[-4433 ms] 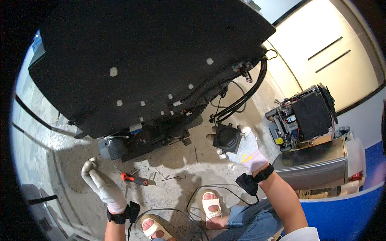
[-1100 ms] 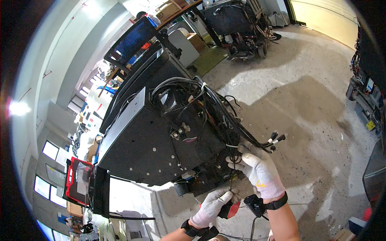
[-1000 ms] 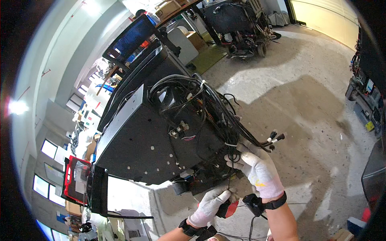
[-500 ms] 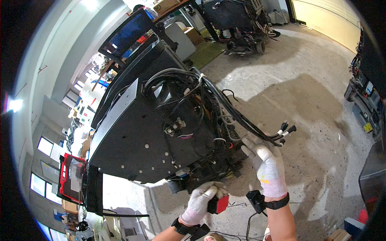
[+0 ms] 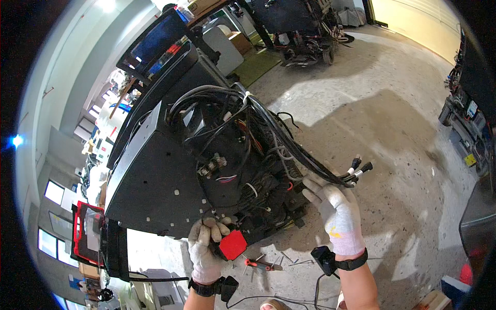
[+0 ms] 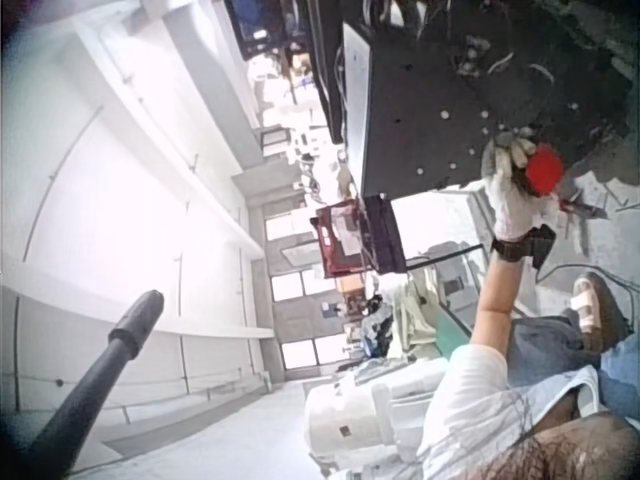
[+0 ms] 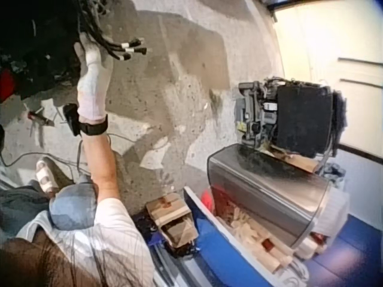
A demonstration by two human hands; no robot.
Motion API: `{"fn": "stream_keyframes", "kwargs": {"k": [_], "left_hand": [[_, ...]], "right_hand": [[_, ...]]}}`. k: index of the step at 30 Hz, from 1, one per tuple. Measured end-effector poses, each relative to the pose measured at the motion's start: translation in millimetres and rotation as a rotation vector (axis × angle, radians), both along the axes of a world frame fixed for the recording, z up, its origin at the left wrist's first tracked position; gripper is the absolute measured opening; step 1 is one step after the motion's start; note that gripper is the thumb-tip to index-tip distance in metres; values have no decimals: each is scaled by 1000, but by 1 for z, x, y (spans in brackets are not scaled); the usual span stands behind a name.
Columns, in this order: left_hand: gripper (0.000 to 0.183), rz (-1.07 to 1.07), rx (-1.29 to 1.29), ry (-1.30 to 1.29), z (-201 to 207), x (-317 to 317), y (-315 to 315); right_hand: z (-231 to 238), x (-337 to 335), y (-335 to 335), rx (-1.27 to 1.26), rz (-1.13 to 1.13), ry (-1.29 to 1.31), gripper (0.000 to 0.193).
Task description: Connecting internal wires and installing a component onto an electromechanical robotic base using a screwdriver.
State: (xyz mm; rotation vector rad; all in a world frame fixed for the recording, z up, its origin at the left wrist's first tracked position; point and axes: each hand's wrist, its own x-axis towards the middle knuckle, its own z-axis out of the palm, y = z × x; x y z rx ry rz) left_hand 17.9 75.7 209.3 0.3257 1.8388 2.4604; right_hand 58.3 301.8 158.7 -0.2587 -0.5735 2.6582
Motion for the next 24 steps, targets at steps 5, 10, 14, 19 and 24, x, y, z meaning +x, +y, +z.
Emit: {"fn": "stream_keyframes", "kwargs": {"k": [5,10,14,19,24], "left_hand": [[19,-61,60,-41,-6,-3,-1],[18,-69,82,-94,-15,-4,-6],[18,-78,86,-155,-17,-2,-5],[18,-129,56,-159,-19,1,-6],[18,-152,58,-200,-23,6,-8]], "right_hand": [[-3,-1,-2,-13,10,-5,31],[-5,-3,-4,-10,4,5,29],[-5,-2,-6,-14,-11,-9,29],[-7,-3,-9,-10,8,-7,29],[-13,-1,-20,-22,-11,-153,25]]}}
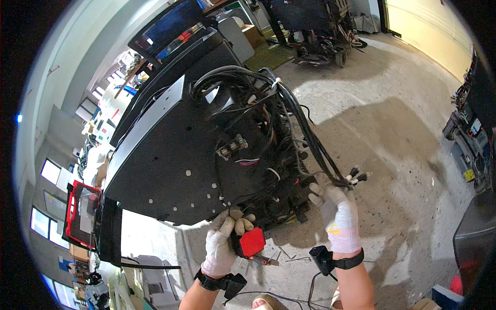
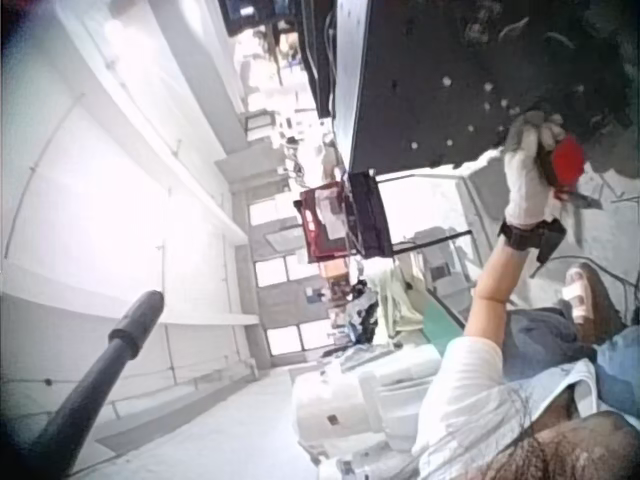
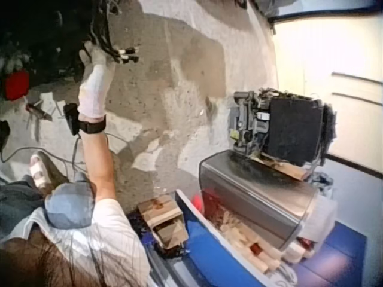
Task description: Connecting internal wires and installing a component onto an electromechanical robotic base using a screwdriver.
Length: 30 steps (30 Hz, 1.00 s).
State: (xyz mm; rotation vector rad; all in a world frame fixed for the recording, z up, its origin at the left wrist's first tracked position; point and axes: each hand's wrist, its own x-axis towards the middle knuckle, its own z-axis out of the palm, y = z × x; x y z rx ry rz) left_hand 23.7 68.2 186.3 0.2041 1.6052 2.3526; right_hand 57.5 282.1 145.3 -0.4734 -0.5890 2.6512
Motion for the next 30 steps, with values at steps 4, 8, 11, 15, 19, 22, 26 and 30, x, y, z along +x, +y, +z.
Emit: {"fn": "stream_keyframes", "kwargs": {"k": [4,8,11,15,19,22,26,30], "left_hand": [[19,-63,47,-78,-9,3,-3],[24,-24,-33,-202,-1,13,6],[29,-22,-61,-230,6,16,6],[27,-12,16,-252,3,16,11],[26,-61,54,-241,2,17,10],[31,-127,26,-184,0,17,9],[31,-152,8,-179,6,20,15],[32,-160,42,-143,2,19,13]], "right_hand": [[-26,0,-18,7,72,-21,25],[-23,3,-36,-54,282,-51,37],[-17,7,-45,46,714,32,66],[-13,18,-53,450,835,152,96],[-22,23,-59,791,843,133,102],[-27,26,-62,837,732,216,101],[-32,28,-59,770,700,183,94],[-19,28,-56,926,646,101,89]]}}
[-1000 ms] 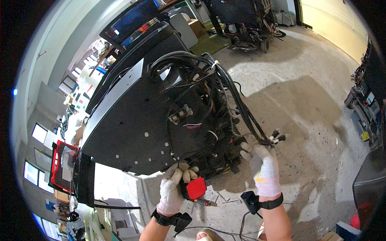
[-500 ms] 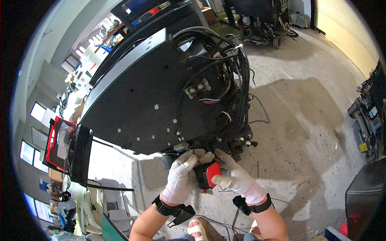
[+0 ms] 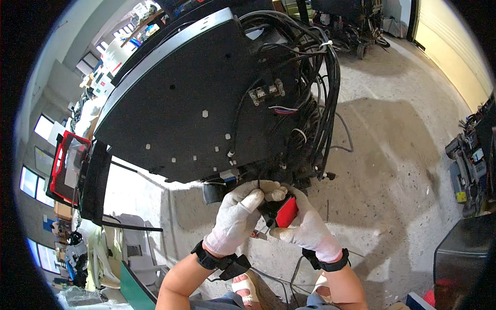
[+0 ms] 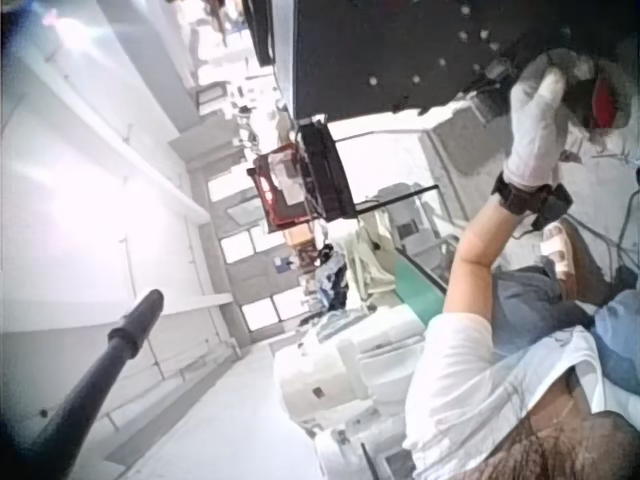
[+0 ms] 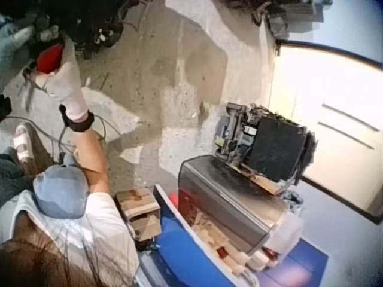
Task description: Connecting internal wires and installing a component onto an electromechanical robotic base using a screwdriver.
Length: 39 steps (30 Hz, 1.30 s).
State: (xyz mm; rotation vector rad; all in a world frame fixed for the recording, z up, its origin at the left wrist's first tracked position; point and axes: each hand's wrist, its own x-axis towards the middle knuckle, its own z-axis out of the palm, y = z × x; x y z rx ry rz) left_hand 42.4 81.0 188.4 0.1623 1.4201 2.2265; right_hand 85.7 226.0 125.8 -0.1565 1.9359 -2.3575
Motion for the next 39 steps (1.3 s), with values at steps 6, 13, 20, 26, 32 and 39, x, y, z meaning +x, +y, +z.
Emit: {"fn": "stream_keyframes", "kwargs": {"k": [6,13,20,26,32,39], "left_hand": [[33,24,12,-59,-2,0,2],[57,-80,-35,62,-10,0,8],[71,-233,-163,-213,-5,11,8],[70,-215,-135,-165,-14,12,5],[63,-197,-121,-74,-23,12,3],[50,-172,18,-280,-30,10,3]], "right_hand": [[17,8,6,449,-159,89,82],[29,15,7,570,-366,253,80],[32,18,11,687,-423,384,84],[35,21,13,741,-409,413,85],[33,19,17,582,-329,338,80],[23,24,31,102,-57,42,69]]}}
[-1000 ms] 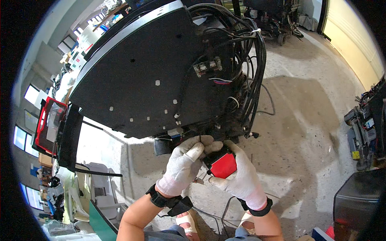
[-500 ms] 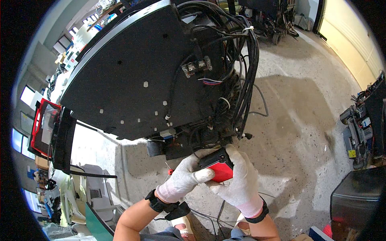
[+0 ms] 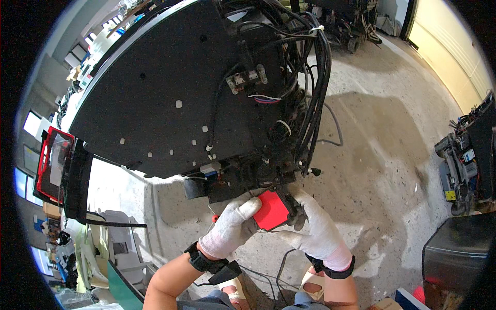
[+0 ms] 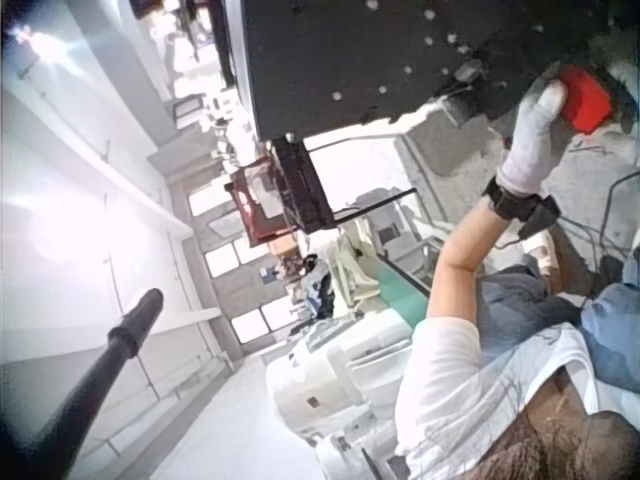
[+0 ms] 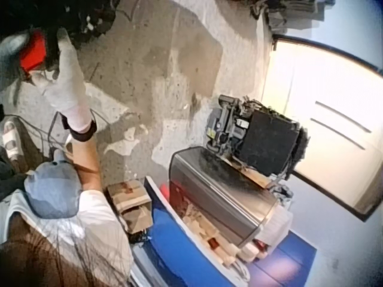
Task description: Connecting internal wires and installing a component onto an electromechanical robotic base using a screwdriver.
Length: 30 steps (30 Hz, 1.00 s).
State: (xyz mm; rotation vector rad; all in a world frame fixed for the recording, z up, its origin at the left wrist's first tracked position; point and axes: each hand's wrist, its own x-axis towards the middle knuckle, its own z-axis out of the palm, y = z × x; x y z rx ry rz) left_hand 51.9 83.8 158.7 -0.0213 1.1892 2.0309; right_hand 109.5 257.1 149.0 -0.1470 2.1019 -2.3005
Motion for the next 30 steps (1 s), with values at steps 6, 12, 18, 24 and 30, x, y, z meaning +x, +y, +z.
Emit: {"fn": "stream_keyframes", "kwargs": {"k": [6,12,18,24,30], "left_hand": [[46,20,19,-84,0,1,-1],[46,47,-37,-68,8,-2,3],[41,67,-239,77,3,-16,-2],[36,157,-270,-11,-41,-24,-23],[40,56,-535,239,-58,-34,-29]], "right_hand": [[1,-2,4,133,-6,-8,67],[-3,-8,9,316,-72,78,56],[-11,-6,32,160,-310,-135,38],[-25,1,40,240,-340,-154,42],[-32,0,38,181,-317,-123,40]]}}
